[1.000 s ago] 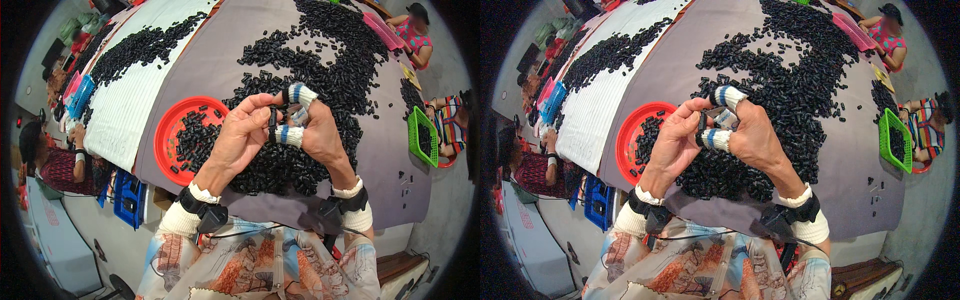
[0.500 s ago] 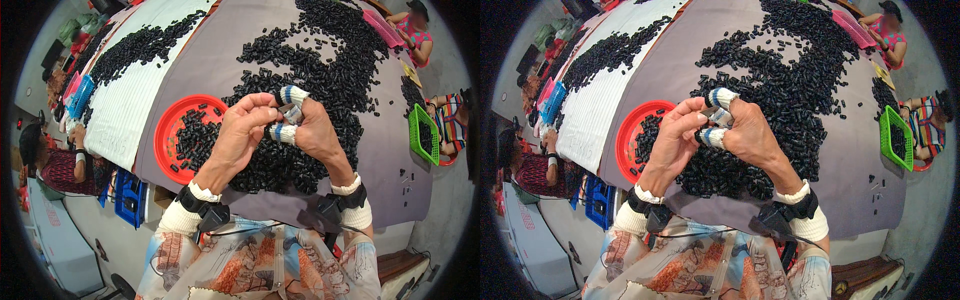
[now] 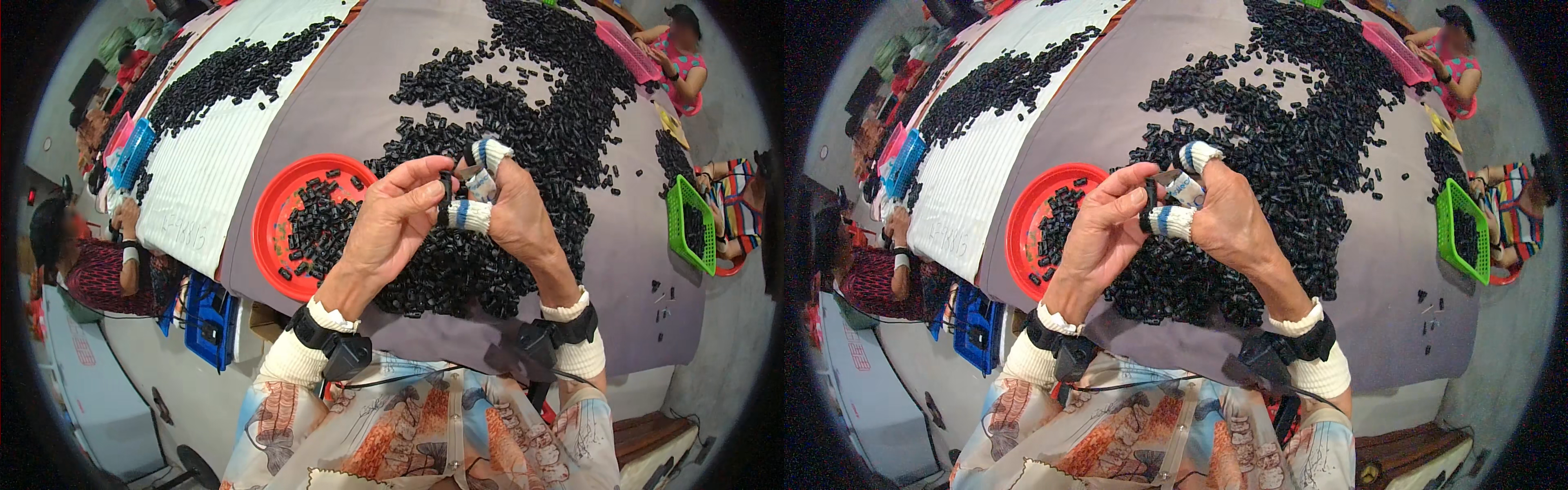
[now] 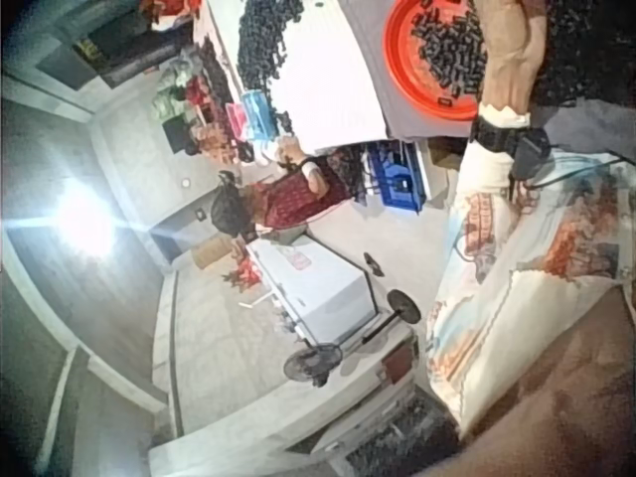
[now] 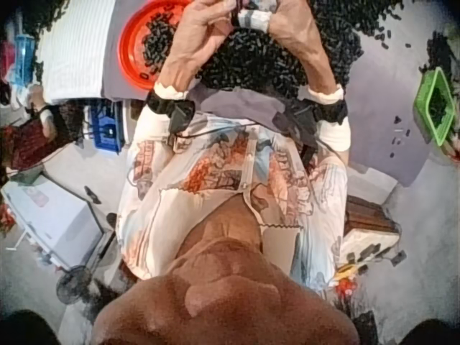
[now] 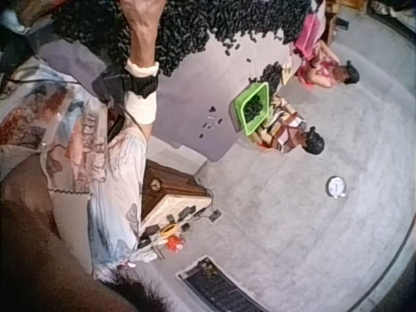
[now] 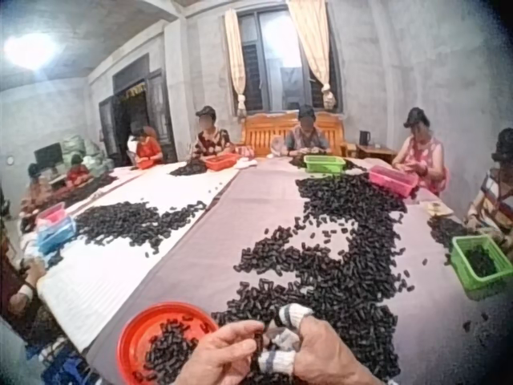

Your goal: Sorting and inspecting small black shoe components at a factory production table.

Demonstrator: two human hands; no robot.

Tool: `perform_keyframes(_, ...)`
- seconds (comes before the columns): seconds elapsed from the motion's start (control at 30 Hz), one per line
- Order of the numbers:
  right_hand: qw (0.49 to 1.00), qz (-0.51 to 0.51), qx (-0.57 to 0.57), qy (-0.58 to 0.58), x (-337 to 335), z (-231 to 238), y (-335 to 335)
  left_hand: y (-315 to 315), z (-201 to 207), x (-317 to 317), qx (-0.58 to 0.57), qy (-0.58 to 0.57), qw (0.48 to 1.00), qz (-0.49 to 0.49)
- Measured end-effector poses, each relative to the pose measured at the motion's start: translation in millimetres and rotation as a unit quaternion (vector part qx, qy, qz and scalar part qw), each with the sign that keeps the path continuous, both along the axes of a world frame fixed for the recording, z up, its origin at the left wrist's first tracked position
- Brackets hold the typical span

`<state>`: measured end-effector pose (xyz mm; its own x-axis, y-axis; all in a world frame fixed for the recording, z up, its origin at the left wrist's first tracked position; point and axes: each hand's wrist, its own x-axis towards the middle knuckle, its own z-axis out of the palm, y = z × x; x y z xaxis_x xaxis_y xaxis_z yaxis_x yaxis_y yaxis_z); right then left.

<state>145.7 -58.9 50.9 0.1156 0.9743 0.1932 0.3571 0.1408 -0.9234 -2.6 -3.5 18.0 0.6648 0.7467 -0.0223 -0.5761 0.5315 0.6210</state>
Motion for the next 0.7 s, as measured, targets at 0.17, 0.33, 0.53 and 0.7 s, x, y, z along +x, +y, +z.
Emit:
perform_keyframes(0.17,0.997,0.038,-0.071,-0.014,3.3,-6.5,3.6,0.2,1.4,-2.9,0.009,-0.005,1.0,-0.023)
perform_keyframes(0.33,0.994,0.06,-0.078,-0.047,2.6,-2.9,5.9,0.5,1.8,-5.0,0.008,0.004,1.0,-0.018)
perform_keyframes(0.53,0.991,0.09,-0.078,-0.069,0.4,-4.3,8.9,-0.7,1.9,-8.4,0.015,0.029,0.999,-0.001)
perform_keyframes(0.7,0.988,0.108,-0.048,-0.1,-2.9,-5.2,13.2,0.3,0.5,-11.6,0.011,0.048,0.999,0.012)
